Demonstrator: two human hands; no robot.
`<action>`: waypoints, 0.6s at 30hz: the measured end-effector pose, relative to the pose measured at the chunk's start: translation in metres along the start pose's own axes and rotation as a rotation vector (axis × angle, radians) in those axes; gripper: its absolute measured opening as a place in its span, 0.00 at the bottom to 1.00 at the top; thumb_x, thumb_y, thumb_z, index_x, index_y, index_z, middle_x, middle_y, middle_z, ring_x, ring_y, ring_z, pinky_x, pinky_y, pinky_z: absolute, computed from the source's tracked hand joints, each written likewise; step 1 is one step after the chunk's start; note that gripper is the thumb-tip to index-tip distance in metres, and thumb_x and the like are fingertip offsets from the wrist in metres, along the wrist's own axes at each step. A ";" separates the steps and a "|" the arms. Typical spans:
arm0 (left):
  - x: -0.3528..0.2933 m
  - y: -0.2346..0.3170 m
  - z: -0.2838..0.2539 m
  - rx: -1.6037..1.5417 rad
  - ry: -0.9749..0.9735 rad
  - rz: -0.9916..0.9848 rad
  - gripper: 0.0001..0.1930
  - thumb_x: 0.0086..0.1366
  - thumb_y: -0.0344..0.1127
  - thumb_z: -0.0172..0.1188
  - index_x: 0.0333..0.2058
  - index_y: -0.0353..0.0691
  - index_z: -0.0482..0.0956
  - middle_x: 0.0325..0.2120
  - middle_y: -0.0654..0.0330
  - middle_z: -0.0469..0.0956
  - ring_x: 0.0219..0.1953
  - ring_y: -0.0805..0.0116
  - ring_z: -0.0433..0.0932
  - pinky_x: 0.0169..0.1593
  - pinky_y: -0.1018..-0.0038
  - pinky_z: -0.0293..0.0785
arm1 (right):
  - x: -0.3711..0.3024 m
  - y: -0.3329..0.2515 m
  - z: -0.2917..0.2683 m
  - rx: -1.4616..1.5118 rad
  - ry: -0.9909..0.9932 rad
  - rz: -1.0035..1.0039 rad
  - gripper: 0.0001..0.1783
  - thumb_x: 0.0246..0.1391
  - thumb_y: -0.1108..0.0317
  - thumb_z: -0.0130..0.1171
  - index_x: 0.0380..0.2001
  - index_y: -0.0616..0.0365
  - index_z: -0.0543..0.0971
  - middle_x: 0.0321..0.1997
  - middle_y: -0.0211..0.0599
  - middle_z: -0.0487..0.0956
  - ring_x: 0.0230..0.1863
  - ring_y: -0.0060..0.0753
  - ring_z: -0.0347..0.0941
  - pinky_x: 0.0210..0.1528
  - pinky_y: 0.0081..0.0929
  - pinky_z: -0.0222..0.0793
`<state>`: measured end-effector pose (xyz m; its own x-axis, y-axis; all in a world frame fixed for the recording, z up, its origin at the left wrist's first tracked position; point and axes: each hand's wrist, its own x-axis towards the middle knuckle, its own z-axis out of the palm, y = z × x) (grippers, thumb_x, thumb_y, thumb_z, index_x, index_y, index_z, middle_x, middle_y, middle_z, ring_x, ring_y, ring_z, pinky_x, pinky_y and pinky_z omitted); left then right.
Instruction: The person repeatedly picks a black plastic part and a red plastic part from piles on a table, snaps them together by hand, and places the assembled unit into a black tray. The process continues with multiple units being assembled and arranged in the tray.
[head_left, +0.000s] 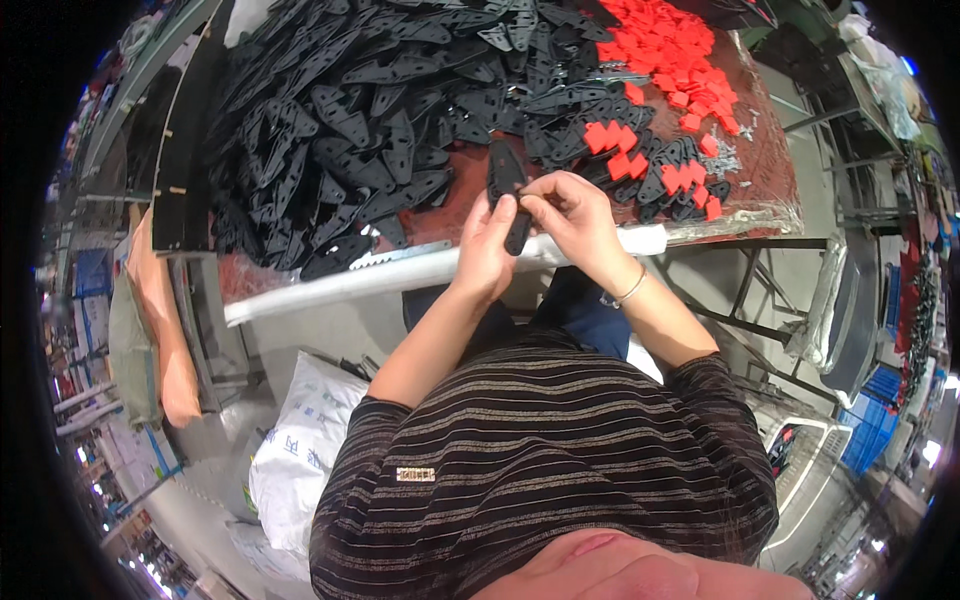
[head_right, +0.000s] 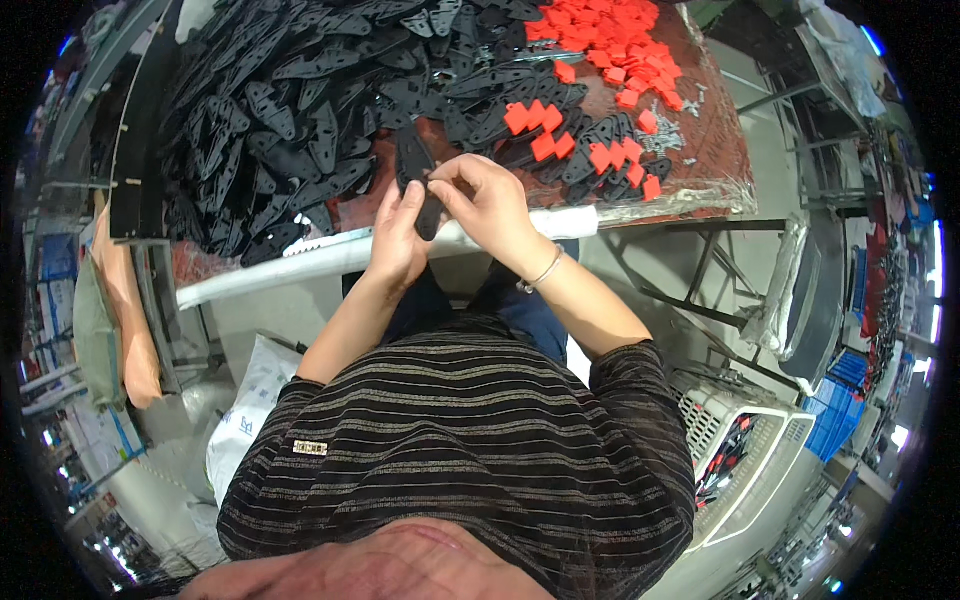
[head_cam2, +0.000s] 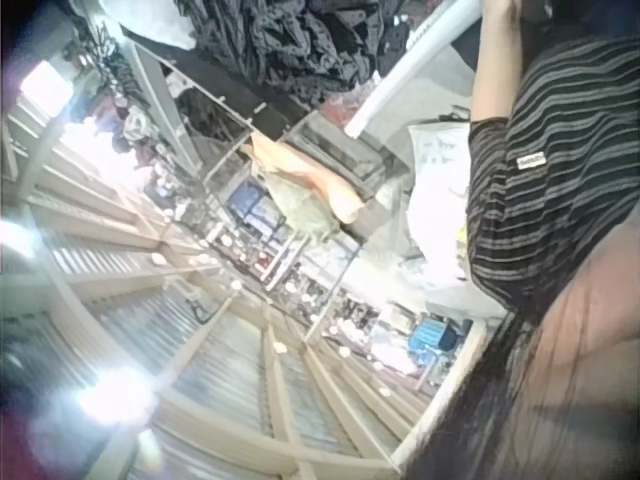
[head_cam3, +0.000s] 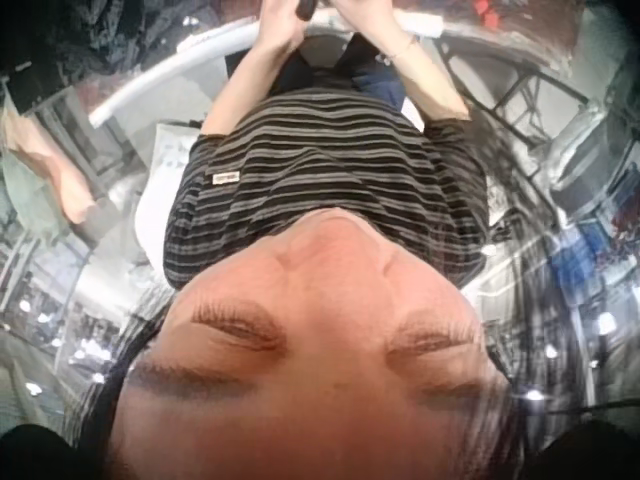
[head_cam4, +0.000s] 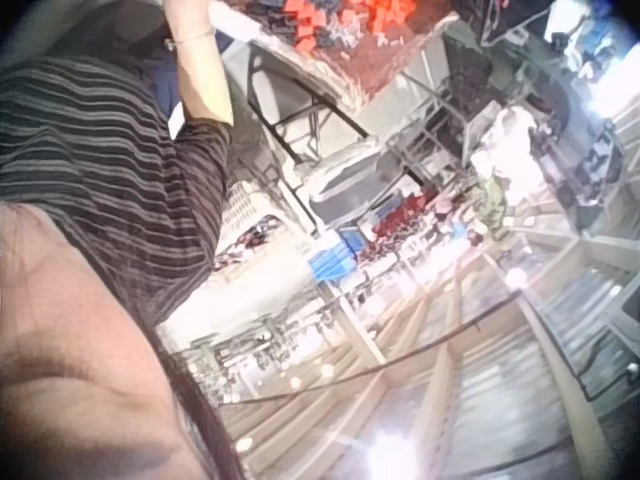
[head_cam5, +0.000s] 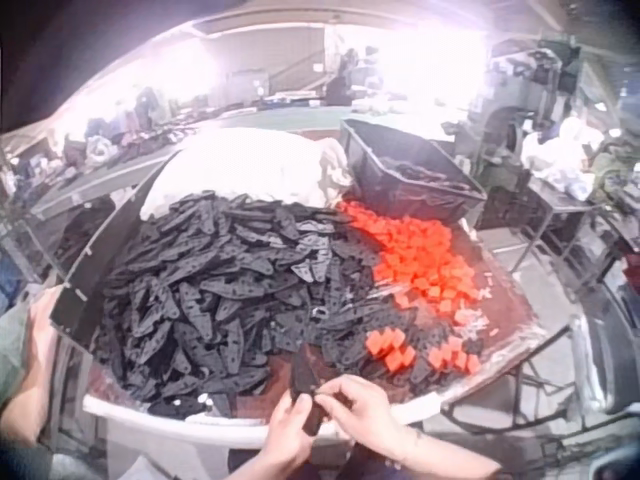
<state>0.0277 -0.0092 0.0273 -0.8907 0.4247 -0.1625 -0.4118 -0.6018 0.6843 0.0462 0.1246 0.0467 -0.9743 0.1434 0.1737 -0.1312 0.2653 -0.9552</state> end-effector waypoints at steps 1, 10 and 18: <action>0.004 -0.002 -0.006 0.021 -0.015 -0.018 0.10 0.68 0.35 0.49 0.45 0.38 0.69 0.38 0.61 0.74 0.39 0.72 0.74 0.43 0.74 0.73 | 0.006 0.002 -0.009 -0.029 -0.062 0.026 0.06 0.49 0.70 0.61 0.31 0.61 0.78 0.30 0.36 0.78 0.28 0.25 0.76 0.30 0.22 0.71; 0.019 -0.008 -0.029 -0.083 -0.047 -0.001 0.07 0.66 0.28 0.51 0.41 0.36 0.68 0.36 0.59 0.72 0.40 0.69 0.74 0.48 0.64 0.76 | 0.146 0.078 -0.161 -1.141 0.096 0.128 0.19 0.46 0.53 0.60 0.39 0.51 0.79 0.36 0.40 0.80 0.41 0.43 0.76 0.41 0.37 0.71; 0.022 -0.008 -0.030 -0.091 0.013 -0.039 0.09 0.66 0.30 0.51 0.43 0.38 0.65 0.37 0.58 0.71 0.42 0.67 0.74 0.48 0.61 0.77 | 0.160 0.067 -0.150 -1.173 0.137 -0.016 0.16 0.42 0.62 0.61 0.36 0.55 0.76 0.38 0.41 0.79 0.39 0.42 0.76 0.40 0.36 0.72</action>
<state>0.0054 -0.0152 -0.0033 -0.8758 0.4403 -0.1975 -0.4614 -0.6442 0.6099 -0.0909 0.3087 0.0468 -0.9368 0.2142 0.2767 0.1746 0.9714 -0.1609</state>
